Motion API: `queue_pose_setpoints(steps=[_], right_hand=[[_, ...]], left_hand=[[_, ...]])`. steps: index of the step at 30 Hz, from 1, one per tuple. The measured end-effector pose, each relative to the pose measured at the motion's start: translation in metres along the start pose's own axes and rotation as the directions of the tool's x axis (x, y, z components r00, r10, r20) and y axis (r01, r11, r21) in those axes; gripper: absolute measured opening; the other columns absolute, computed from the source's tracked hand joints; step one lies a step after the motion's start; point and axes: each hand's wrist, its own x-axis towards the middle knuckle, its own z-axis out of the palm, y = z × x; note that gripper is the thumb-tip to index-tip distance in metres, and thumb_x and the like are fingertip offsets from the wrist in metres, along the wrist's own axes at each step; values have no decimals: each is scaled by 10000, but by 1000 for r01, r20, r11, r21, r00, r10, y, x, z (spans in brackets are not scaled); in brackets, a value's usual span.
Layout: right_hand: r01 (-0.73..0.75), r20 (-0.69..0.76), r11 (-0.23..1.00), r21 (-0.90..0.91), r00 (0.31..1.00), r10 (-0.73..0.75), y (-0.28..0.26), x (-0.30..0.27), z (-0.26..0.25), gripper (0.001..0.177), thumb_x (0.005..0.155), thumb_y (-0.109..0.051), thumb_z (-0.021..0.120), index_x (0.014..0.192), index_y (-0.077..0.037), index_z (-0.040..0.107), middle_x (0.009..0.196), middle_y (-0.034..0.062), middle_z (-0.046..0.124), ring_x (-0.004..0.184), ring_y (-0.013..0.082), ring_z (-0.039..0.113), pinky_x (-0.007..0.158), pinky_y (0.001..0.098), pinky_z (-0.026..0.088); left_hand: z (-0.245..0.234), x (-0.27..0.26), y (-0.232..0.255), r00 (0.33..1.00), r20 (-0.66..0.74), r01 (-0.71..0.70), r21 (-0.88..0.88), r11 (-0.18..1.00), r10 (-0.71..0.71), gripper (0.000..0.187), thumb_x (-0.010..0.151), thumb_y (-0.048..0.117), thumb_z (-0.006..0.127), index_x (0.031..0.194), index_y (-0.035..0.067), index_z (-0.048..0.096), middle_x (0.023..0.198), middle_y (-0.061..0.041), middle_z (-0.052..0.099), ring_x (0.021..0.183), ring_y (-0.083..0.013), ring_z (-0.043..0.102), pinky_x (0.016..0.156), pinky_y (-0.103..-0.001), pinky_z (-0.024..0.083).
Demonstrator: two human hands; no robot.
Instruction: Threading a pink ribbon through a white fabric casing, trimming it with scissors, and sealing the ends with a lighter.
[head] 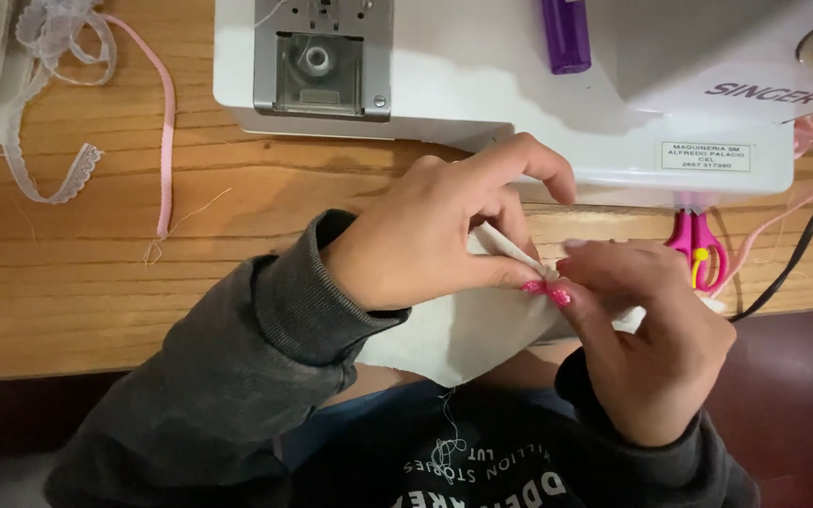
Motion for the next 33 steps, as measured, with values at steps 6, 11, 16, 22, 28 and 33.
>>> queue_pose_setpoints(steps=[6, 11, 16, 22, 28, 33], right_hand=[[43, 104, 960, 277, 992, -75, 14, -3, 0, 216, 894, -117, 646, 1008, 63, 682, 826, 141, 686, 842, 297, 668, 889, 383, 557], [97, -112, 955, 280, 991, -68, 19, -16, 15, 106, 910, -63, 658, 898, 42, 653, 827, 158, 662, 859, 307, 666, 951, 439, 609], [25, -263, 903, 428, 960, 98, 28, -24, 23, 254, 878, -208, 737, 969, 7, 637, 927, 159, 678, 929, 231, 676, 1061, 383, 622], [-107, 69, 871, 479, 994, 84, 22, -17, 11, 427, 814, -296, 692, 1059, 52, 659, 994, 194, 725, 847, 235, 716, 834, 310, 596], [14, -68, 897, 442, 998, 18, 25, -20, 23, 244, 881, -247, 673, 908, -4, 655, 791, 120, 668, 785, 254, 671, 795, 334, 575], [-10, -156, 860, 511, 982, 104, 25, -20, 30, 328, 894, -326, 675, 900, -2, 626, 812, 133, 659, 771, 227, 658, 809, 325, 560]], left_hand=[[1, -1, 4, 989, 131, 110, -330, 938, -70, 622, 775, 164, 862, 1263, 201, 478, 821, -20, 777, 818, -102, 773, 818, -232, 625], [0, -2, 6, 979, 170, 186, -504, 843, -115, 662, 734, 199, 840, 1295, 158, 492, 849, -70, 779, 797, -117, 747, 760, -225, 611], [-3, -4, 7, 998, -22, 41, -442, 896, -57, 471, 794, 236, 812, 1150, 176, 509, 856, -50, 778, 711, -58, 692, 679, -175, 605], [-3, -5, -2, 983, 184, 111, -479, 871, -25, 456, 783, 189, 825, 1122, 153, 521, 771, -2, 675, 696, -85, 676, 689, -216, 582], [2, -4, -5, 976, 217, 146, -522, 840, -34, 421, 764, 227, 809, 1077, 128, 545, 759, -26, 685, 689, -103, 673, 717, -239, 582], [4, -7, -5, 997, 72, 7, -550, 835, 39, 361, 754, 227, 846, 1018, 190, 601, 880, 40, 661, 859, -60, 654, 805, -212, 594]])
